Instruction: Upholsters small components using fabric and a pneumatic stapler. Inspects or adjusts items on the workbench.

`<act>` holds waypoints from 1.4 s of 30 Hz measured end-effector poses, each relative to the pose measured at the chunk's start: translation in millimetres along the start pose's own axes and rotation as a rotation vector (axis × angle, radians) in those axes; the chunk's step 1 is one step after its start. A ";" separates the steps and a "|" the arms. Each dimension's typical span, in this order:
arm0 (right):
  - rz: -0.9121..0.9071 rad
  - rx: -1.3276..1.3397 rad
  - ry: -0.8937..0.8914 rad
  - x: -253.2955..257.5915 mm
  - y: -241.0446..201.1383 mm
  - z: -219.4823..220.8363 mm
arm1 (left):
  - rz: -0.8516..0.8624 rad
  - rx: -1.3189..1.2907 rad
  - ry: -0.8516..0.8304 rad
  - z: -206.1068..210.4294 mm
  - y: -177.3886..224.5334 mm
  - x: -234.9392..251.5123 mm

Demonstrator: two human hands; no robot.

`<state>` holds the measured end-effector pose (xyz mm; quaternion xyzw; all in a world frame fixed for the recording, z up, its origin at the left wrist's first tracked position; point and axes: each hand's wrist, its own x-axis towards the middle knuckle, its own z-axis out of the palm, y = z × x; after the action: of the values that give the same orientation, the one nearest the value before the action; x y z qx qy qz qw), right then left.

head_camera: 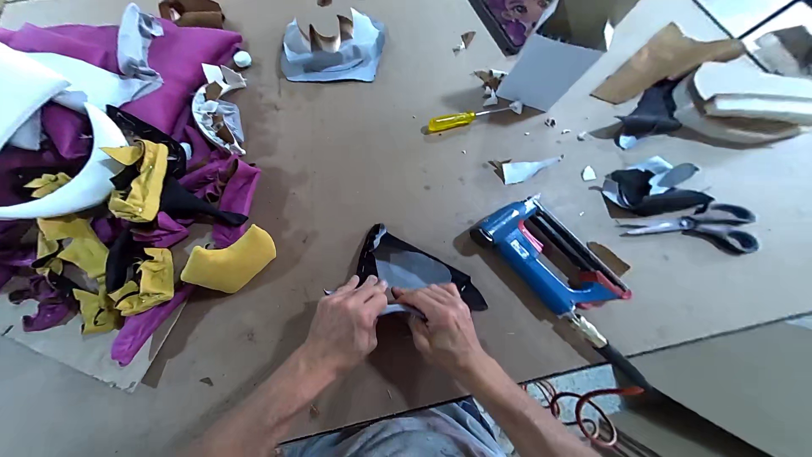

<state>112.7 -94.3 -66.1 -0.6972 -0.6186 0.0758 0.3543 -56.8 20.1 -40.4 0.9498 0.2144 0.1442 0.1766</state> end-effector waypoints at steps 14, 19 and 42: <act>0.294 -0.163 0.132 -1.1 -26.2 -37.8 | 0.071 -0.005 0.093 22.8 -31.1 21.5; 0.758 -0.471 0.090 -15.6 58.1 -120.8 | 0.060 0.023 0.119 26.1 -32.9 35.9; 0.674 -0.309 -0.159 -12.7 -99.1 -68.6 | -0.030 -0.065 0.151 22.1 -29.4 46.6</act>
<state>67.0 -135.0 38.5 -0.8987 -0.3843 0.1476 0.1509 -19.2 60.3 -62.7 0.9266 0.2364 0.2199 0.1930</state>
